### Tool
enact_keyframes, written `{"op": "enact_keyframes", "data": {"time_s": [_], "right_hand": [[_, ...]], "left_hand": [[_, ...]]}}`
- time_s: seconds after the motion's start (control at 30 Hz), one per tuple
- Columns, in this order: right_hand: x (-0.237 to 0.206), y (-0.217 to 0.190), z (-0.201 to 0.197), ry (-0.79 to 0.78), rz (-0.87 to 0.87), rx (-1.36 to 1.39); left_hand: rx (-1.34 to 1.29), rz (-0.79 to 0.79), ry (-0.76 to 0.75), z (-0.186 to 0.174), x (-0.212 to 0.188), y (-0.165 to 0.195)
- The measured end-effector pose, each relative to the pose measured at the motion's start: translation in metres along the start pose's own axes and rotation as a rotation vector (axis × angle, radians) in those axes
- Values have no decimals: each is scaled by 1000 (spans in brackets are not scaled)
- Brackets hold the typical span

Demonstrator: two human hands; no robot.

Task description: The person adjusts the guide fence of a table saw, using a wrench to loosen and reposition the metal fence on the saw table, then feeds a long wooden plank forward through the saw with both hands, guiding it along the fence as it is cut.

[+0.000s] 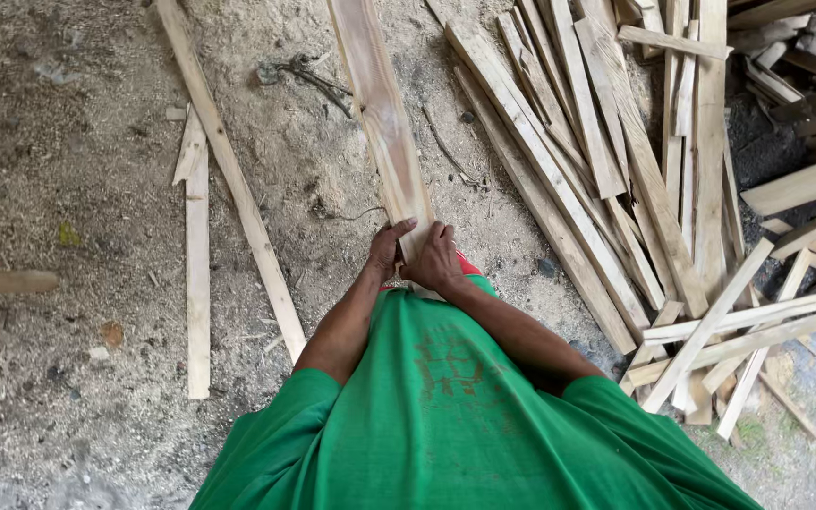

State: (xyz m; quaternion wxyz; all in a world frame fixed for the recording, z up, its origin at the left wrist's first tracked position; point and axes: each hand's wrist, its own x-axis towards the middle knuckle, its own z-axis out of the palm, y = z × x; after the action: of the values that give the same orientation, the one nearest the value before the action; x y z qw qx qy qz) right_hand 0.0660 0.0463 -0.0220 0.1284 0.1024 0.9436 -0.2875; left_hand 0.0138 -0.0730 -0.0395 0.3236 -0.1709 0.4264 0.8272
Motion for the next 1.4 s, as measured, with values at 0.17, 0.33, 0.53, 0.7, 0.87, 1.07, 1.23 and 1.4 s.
{"op": "enact_keyframes", "data": {"time_s": [0.17,0.33,0.53,0.7,0.87,1.07,1.23,1.4], "right_hand": [[60,-10,-2,-5,-23,-90],[147,-32,-21,2,-58,-101],[257,-55,-69,7,-21,1],[337,-79,-94,35,-91,16],[445,-113,-112,22,-109,16],[630,-181,-141,44,-178,9],[811,-273,-174,64,-176,58],[971,-311,-246,-40,-275,267]], "left_hand": [[-5,-112,-78,-6,45,36],[-33,-81,1,1,114,86],[-174,-26,27,30,208,160],[-134,24,180,31,276,221],[-142,97,160,20,368,293],[-43,43,321,4,503,436],[583,59,572,-11,626,612],[808,435,1008,-2,730,760]]}}
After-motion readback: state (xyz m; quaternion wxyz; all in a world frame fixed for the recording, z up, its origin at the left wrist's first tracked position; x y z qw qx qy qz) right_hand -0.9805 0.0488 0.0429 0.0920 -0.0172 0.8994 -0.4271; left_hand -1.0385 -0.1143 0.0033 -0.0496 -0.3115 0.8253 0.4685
